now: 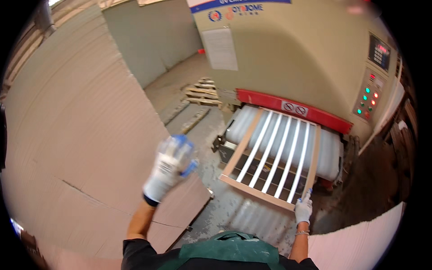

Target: The person repeatedly picks up wooden slatted frames and feeds them into a UV coating machine. They handle the frames with gloved hands, placing them onto the machine's conveyor belt and retrieving them after processing. The frames are then stacked on a nearby pallet.

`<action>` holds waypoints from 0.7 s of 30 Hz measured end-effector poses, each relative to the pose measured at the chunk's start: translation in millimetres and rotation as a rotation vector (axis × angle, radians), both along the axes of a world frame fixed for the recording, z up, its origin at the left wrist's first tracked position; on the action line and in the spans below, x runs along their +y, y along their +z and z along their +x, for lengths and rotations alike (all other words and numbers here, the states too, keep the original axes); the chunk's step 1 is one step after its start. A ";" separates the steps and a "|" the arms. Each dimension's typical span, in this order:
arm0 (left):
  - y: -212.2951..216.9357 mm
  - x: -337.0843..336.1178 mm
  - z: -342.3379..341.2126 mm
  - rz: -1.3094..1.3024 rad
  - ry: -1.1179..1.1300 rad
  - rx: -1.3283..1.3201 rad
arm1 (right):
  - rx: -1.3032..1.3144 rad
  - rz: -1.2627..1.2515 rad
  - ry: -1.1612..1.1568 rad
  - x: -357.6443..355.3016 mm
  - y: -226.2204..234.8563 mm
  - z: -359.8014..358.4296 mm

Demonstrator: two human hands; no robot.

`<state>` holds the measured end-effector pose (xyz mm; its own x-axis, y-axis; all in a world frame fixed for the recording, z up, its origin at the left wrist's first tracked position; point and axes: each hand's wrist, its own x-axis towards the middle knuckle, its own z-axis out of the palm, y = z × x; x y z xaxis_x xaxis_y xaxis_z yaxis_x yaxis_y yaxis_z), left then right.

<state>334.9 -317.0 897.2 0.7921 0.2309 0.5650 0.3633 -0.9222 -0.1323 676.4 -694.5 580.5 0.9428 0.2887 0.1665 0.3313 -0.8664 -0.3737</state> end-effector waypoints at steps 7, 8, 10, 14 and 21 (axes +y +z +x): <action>278.8 44.2 -150.6 1.297 0.800 -0.297 | 0.043 -0.047 0.034 18.2 -5.1 41.9; 310.2 61.8 -149.4 1.235 0.891 -0.322 | 0.036 -0.031 -0.002 -1.1 2.7 52.1; 380.4 37.2 -187.6 1.189 1.154 -0.240 | 0.025 0.032 0.099 21.4 -13.0 61.9; 432.2 36.6 -225.1 0.695 1.390 -0.195 | 0.070 0.047 0.116 33.4 -25.0 89.7; 423.8 51.2 -264.2 0.633 1.277 -0.172 | 0.139 -0.390 -0.005 76.7 93.4 57.1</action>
